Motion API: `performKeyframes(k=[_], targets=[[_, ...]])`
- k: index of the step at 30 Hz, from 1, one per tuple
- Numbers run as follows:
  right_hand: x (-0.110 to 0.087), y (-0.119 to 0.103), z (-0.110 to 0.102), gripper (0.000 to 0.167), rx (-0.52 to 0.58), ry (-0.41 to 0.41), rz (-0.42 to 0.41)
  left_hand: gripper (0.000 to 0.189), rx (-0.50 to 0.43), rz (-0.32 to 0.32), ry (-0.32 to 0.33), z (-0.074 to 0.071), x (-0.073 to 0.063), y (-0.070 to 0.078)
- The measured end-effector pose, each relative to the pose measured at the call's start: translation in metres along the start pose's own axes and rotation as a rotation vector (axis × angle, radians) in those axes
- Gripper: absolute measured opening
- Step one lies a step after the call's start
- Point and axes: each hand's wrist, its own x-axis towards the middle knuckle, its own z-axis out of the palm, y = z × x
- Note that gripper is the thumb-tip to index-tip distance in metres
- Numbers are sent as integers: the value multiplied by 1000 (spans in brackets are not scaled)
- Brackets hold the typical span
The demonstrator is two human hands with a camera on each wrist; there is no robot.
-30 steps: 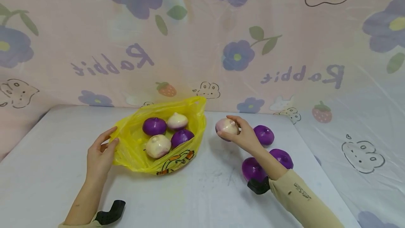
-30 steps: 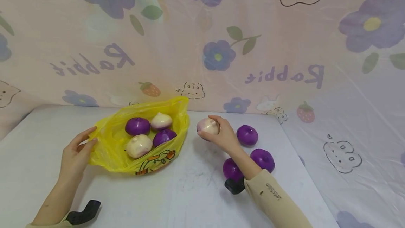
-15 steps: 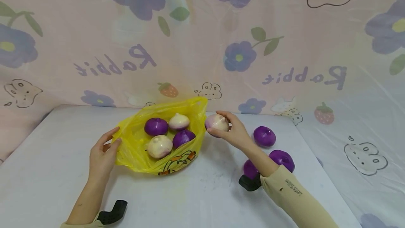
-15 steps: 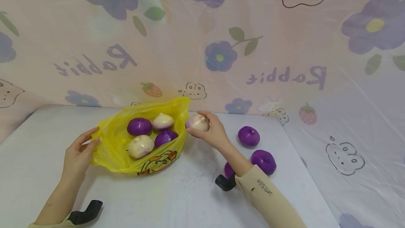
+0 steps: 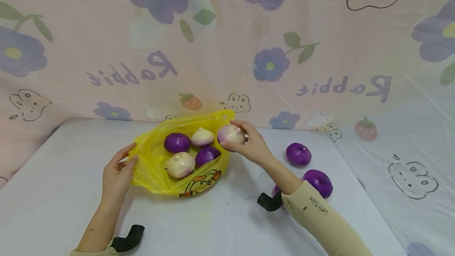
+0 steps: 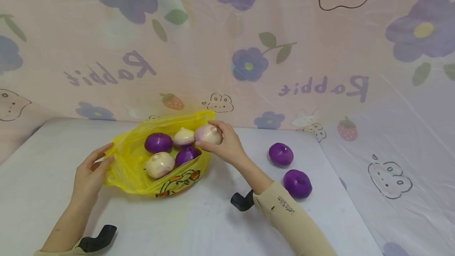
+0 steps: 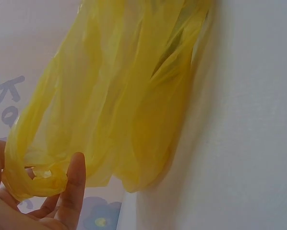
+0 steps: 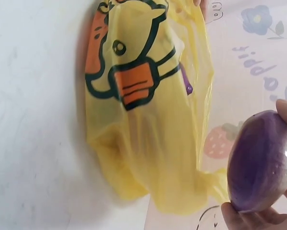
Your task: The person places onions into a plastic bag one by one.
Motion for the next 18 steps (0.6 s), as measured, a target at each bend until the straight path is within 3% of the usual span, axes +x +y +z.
performKeyframes(k=[18], targets=[[12, -24, 39, 70, 24, -65, -52, 43, -15, 14, 5, 0, -1, -1]])
